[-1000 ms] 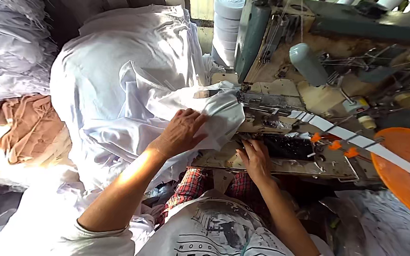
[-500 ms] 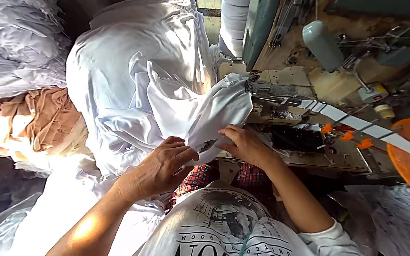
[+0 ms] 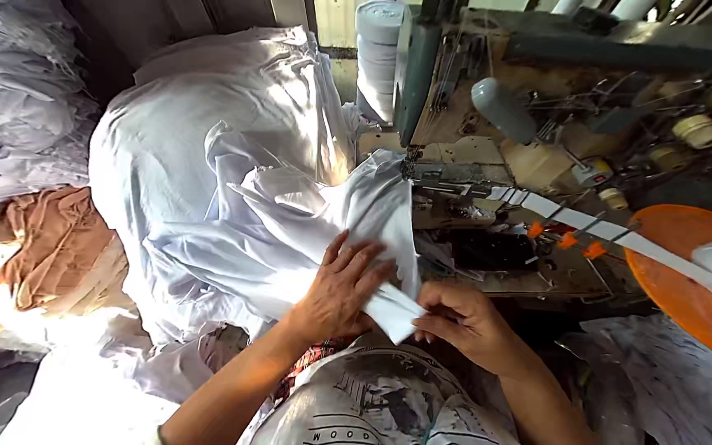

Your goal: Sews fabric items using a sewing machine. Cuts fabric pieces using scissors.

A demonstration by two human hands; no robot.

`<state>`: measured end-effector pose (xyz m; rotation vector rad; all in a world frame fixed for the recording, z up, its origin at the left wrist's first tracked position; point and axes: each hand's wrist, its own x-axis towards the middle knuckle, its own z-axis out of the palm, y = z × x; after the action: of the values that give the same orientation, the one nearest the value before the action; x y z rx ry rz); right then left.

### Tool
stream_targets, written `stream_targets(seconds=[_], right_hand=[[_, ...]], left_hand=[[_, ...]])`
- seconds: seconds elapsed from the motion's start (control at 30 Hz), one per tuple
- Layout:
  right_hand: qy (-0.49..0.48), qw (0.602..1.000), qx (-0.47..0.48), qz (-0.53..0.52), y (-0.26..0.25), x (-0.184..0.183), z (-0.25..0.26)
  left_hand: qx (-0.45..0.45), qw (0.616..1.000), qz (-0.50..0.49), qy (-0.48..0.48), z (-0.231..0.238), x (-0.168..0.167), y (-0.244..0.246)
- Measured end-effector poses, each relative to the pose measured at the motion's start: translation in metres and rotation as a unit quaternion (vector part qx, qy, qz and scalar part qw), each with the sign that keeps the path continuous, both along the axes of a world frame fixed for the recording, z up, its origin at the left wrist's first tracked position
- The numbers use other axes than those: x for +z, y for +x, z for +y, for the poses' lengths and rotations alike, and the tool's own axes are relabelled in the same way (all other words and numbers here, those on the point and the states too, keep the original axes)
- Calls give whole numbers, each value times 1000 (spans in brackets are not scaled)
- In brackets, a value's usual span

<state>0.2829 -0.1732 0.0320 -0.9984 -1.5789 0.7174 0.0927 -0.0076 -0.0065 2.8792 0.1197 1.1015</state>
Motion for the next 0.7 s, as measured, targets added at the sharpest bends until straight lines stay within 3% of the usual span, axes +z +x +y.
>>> stream_targets(seconds=[0.07,0.17,0.3,0.4,0.47,0.7], right_hand=[[-5,990,21,137,8,-7,-13],[-21,960,36,276,16,-31,-22],[-35,974,-16,225,15,-67,-24],[-34,982,-49,179,8,-83,-24],[-17,985,-74,155,7,-89,-22],[-6,984,-139,109,9,-94,3]], left_hand=[[77,996,-18,31,26,-22,28],[124,992,-29,8,66,1,45],[63,994,-42,84,83,52,40],[-25,992,66,103,79,55,43],[-24,987,118,108,78,51,46],[20,986,165,27,97,63,60]])
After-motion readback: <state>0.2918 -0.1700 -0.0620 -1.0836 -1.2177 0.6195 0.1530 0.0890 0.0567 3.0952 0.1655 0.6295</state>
